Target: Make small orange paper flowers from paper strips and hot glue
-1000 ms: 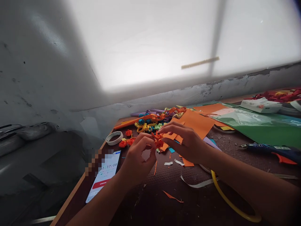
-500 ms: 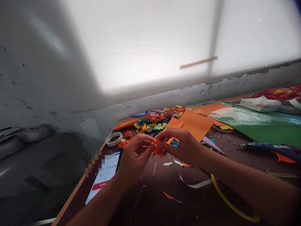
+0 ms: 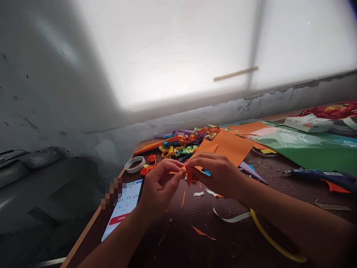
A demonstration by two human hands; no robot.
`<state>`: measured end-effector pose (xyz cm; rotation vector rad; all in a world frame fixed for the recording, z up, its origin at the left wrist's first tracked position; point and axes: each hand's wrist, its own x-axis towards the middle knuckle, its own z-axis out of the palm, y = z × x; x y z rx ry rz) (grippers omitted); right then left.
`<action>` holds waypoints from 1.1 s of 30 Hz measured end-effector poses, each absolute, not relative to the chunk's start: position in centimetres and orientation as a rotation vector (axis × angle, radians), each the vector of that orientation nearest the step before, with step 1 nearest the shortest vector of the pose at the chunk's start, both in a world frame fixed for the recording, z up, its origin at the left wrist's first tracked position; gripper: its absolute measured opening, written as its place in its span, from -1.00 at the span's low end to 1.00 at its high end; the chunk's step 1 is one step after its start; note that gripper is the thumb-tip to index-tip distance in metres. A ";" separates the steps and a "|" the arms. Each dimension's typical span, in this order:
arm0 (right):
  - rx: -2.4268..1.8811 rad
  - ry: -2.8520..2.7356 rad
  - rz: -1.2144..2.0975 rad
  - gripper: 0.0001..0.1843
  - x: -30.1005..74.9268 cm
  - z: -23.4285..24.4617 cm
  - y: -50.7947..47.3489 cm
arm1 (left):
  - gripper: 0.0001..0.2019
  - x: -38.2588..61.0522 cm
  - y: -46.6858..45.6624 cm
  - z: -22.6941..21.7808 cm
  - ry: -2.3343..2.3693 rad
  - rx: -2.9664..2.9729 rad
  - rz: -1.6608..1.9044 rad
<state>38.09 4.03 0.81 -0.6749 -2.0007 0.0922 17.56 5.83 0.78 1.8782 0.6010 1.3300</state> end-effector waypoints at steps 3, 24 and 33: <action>-0.615 -1.987 0.118 -0.83 38.1 0.7 3.9 | -0.89 17.6 6.1 1.0 0.602 1.636 1.226; -0.742 -2.338 -0.373 -0.89 37.9 0.5 3.6 | -0.73 17.8 6.3 1.4 0.793 1.751 0.915; -0.537 -2.216 -0.390 -0.85 38.3 1.1 3.0 | -0.78 17.4 5.8 1.8 0.691 1.763 1.128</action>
